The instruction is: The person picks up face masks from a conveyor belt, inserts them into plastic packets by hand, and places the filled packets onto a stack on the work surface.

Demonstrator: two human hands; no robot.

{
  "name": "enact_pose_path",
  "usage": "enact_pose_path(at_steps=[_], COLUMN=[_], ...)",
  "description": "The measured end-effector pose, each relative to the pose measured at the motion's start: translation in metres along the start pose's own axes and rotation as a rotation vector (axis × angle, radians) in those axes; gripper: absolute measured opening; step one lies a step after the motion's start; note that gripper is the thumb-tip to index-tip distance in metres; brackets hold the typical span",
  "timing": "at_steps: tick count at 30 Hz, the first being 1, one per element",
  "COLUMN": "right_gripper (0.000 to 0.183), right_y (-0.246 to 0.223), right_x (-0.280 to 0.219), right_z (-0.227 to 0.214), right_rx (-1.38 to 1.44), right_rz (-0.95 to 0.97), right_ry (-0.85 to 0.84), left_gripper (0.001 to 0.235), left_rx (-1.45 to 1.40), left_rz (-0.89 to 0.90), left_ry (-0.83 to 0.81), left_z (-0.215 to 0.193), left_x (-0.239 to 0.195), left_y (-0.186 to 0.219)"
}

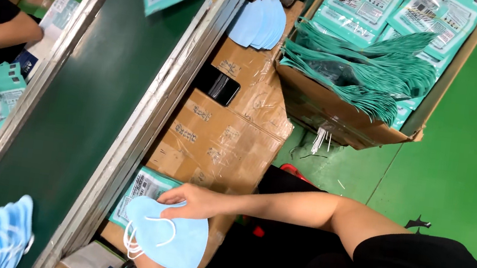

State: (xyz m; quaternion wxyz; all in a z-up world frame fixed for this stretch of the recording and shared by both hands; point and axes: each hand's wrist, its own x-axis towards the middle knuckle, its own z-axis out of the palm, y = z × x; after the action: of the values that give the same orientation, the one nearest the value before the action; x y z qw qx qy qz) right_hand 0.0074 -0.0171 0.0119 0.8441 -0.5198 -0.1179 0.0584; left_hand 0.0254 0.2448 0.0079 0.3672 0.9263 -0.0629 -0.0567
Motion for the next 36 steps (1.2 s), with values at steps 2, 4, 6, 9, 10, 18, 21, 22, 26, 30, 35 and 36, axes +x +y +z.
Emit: enact_pose_path(at_steps=[2, 4, 6, 9, 10, 18, 21, 22, 26, 30, 35, 36], right_gripper=[0.049, 0.05, 0.052, 0.051, 0.051, 0.07, 0.052, 0.052, 0.041, 0.023, 0.035, 0.032], right_y=[0.008, 0.006, -0.002, -0.035, -0.033, -0.034, 0.017, 0.012, -0.017, -0.047, -0.078, -0.078], right_x=[0.003, 0.006, 0.009, 0.013, 0.013, 0.003, 0.009, 0.008, -0.004, -0.023, -0.029, -0.03], right_z=[0.003, 0.008, 0.014, 0.015, 0.014, -0.02, -0.038, -0.044, -0.057, -0.05, -0.053, -0.057], right_rx=[0.043, 0.09, -0.004, -0.171, -0.168, -0.201, -0.256, -0.252, -0.335, -0.77, -0.474, -0.423], right_rz=[0.0, -0.002, 0.047, 0.15, 0.146, 0.016, -0.063, -0.064, -0.048, -0.037, -0.14, -0.148], right_ry=[0.0, -0.002, 0.031, -0.005, -0.003, 0.214, 0.135, 0.133, 0.139, 0.319, 0.488, 0.485], left_gripper=[0.045, 0.043, 0.042, 0.04, 0.039, 0.032, 0.027, 0.027, 0.019, 0.007, 0.012, 0.014], left_rx=[-0.062, -0.119, -0.035, 0.094, 0.136, 0.221, 0.196, 0.201, 0.338, 0.346, 0.332, 0.28], left_rz=[-0.039, -0.079, 0.036, 0.208, 0.268, 0.421, 0.465, 0.465, 0.436, 0.488, 0.742, 0.8], left_ry=[-0.004, -0.008, 0.064, 0.168, 0.201, 0.372, 0.325, 0.326, 0.33, 0.467, 0.25, 0.186], left_z=[0.004, 0.0, -0.026, -0.045, -0.033, 0.02, 0.023, 0.022, 0.017, 0.019, 0.038, 0.041], left_x=[0.004, -0.004, -0.027, -0.043, -0.03, -0.024, -0.022, -0.021, -0.015, -0.008, -0.011, -0.012], left_y=[-0.048, -0.085, -0.114, -0.084, -0.044, 0.155, 0.162, 0.161, 0.155, 0.164, 0.2, 0.195])
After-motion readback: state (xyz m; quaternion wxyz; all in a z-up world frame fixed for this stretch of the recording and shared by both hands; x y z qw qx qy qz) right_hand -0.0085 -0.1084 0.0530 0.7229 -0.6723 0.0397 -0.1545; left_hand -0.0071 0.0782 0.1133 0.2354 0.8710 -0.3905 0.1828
